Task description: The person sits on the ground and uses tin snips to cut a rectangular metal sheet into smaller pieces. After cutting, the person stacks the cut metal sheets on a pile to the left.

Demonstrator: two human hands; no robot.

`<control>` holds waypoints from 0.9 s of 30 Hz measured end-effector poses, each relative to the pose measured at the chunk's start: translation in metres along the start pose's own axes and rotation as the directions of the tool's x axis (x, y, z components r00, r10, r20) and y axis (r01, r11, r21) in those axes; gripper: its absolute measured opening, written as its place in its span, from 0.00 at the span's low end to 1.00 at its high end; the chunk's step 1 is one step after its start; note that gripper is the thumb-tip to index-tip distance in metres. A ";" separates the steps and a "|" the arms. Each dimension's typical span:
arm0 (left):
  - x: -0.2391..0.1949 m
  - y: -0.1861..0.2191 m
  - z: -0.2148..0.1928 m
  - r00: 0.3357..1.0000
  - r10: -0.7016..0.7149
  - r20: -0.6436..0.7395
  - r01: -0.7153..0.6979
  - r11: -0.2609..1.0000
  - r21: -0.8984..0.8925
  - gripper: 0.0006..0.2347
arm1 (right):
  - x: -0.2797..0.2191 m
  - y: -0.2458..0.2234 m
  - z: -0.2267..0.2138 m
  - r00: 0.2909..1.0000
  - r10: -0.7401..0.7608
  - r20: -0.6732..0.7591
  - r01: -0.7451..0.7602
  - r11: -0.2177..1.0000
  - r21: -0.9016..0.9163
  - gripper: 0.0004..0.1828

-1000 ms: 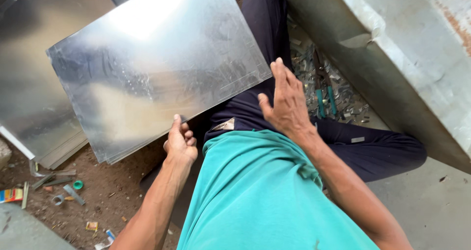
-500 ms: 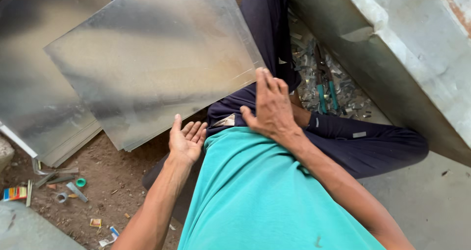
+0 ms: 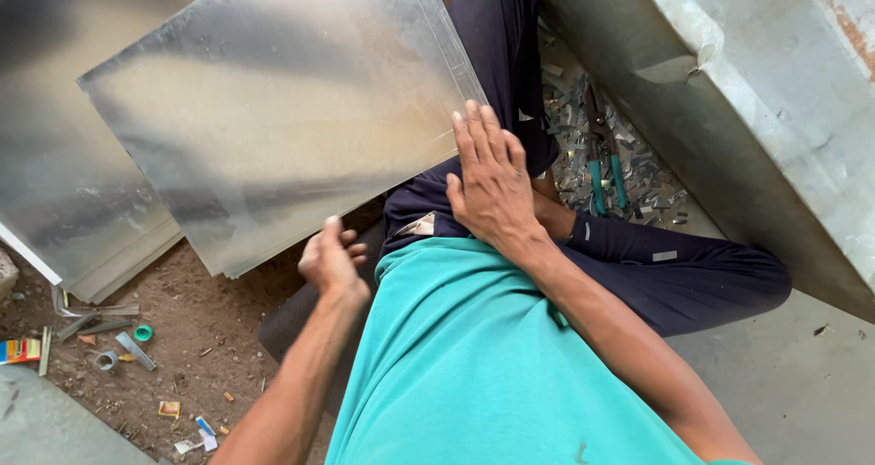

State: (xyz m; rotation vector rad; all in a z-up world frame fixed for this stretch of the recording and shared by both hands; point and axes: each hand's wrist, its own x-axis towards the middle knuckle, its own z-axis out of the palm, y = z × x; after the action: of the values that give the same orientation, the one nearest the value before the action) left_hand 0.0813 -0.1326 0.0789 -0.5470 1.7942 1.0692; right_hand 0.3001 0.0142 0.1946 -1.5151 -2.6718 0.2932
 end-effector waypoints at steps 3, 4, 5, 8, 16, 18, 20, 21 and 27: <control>-0.015 0.007 -0.012 0.975 -0.221 0.027 0.222 0.974 -0.046 0.16 | 0.002 -0.013 0.001 0.999 0.014 0.041 -0.016 0.999 0.045 0.44; -0.017 0.015 -0.009 0.940 -0.331 0.078 0.337 0.938 -0.080 0.19 | 0.006 -0.019 -0.002 0.993 -0.001 0.120 -0.010 0.996 0.092 0.44; -0.019 0.023 -0.004 0.936 -0.318 0.149 0.338 0.932 -0.131 0.20 | 0.008 -0.024 -0.005 0.980 -0.020 0.196 -0.008 0.990 0.139 0.43; -0.024 0.028 0.018 0.892 -0.277 0.359 0.375 0.894 -0.244 0.23 | 0.002 -0.023 -0.015 0.927 -0.082 0.365 -0.102 0.883 0.458 0.40; -0.027 0.037 0.044 0.877 -0.269 0.398 0.405 0.859 -0.312 0.22 | 0.002 0.028 -0.020 0.997 0.033 0.070 -0.041 0.993 0.113 0.44; -0.033 0.036 0.043 0.893 -0.295 0.340 0.408 0.848 -0.338 0.21 | -0.005 0.035 -0.015 0.993 -0.001 0.121 -0.006 0.998 0.055 0.44; -0.039 0.036 0.042 0.898 -0.308 0.313 0.415 0.828 -0.376 0.22 | -0.013 0.034 -0.010 0.993 -0.053 0.104 0.060 0.996 -0.072 0.44; -0.041 0.037 0.045 0.897 -0.306 0.318 0.420 0.813 -0.403 0.23 | -0.016 0.033 -0.009 0.992 -0.081 0.097 0.094 0.986 -0.139 0.44; -0.044 0.050 0.044 0.880 -0.321 0.350 0.444 0.818 -0.366 0.29 | -0.021 0.011 -0.014 0.979 -0.161 0.127 0.170 0.984 -0.061 0.41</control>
State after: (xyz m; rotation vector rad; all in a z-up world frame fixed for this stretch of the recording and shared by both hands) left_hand 0.0861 -0.0724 0.1315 -0.9441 1.1288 1.1916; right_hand 0.3221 0.0034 0.2068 -1.3203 -2.9117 0.2913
